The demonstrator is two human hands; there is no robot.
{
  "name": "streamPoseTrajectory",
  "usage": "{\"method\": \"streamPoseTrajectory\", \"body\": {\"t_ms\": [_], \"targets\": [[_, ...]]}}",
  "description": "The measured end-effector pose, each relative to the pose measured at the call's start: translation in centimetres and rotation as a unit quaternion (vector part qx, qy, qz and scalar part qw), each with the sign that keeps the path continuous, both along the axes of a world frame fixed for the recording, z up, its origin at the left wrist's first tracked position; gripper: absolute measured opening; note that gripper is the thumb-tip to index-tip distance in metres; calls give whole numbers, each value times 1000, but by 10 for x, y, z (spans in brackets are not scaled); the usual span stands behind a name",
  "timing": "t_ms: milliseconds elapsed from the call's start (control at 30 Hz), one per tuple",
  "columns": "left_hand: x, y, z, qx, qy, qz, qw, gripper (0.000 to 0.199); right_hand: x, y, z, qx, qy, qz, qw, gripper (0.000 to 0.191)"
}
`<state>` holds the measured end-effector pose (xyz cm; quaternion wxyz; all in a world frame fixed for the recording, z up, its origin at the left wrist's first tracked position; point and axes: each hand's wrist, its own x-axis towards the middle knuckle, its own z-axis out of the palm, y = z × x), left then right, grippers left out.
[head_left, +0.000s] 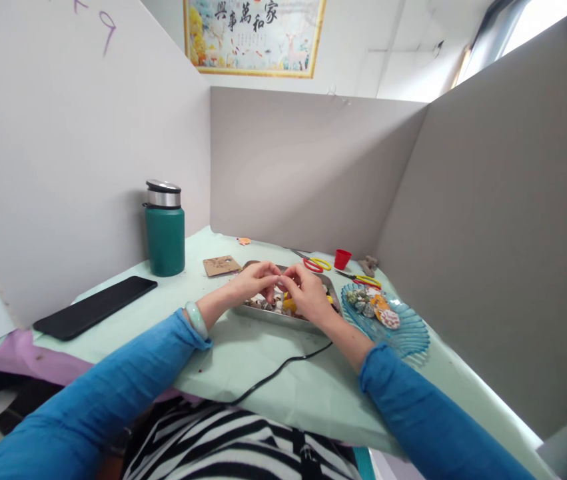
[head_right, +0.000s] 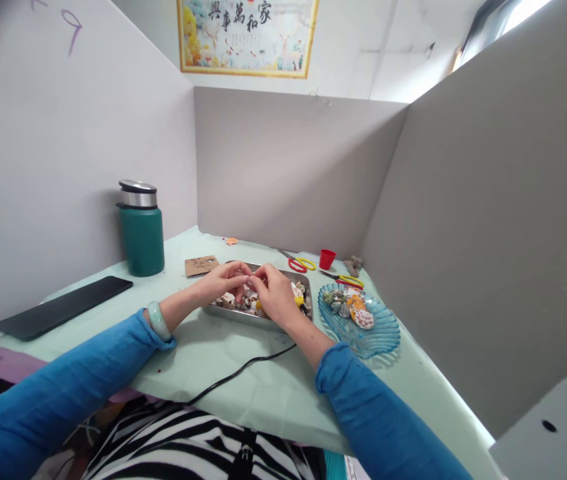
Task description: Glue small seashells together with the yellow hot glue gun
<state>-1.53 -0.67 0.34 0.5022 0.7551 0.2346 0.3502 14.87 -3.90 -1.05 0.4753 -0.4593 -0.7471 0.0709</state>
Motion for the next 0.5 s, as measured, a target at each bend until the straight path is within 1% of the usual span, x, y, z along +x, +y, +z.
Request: {"method": "streamPoseTrajectory", "body": {"t_ms": [133, 200, 333, 500], "targets": [[0, -1, 1, -7, 8, -1, 1000, 30, 0, 1, -1, -8, -13, 6, 1000, 16], [1, -3, 2, -10, 12, 7, 1000, 29, 0, 1, -1, -5, -18, -1, 1000, 16], [3, -2, 0, -8, 14, 26, 1000, 29, -1, 0, -1, 27, -42, -32, 998, 15], [3, 4, -5, -12, 3, 31, 999, 34, -1, 0, -4, 63, -75, -53, 994, 10]]}}
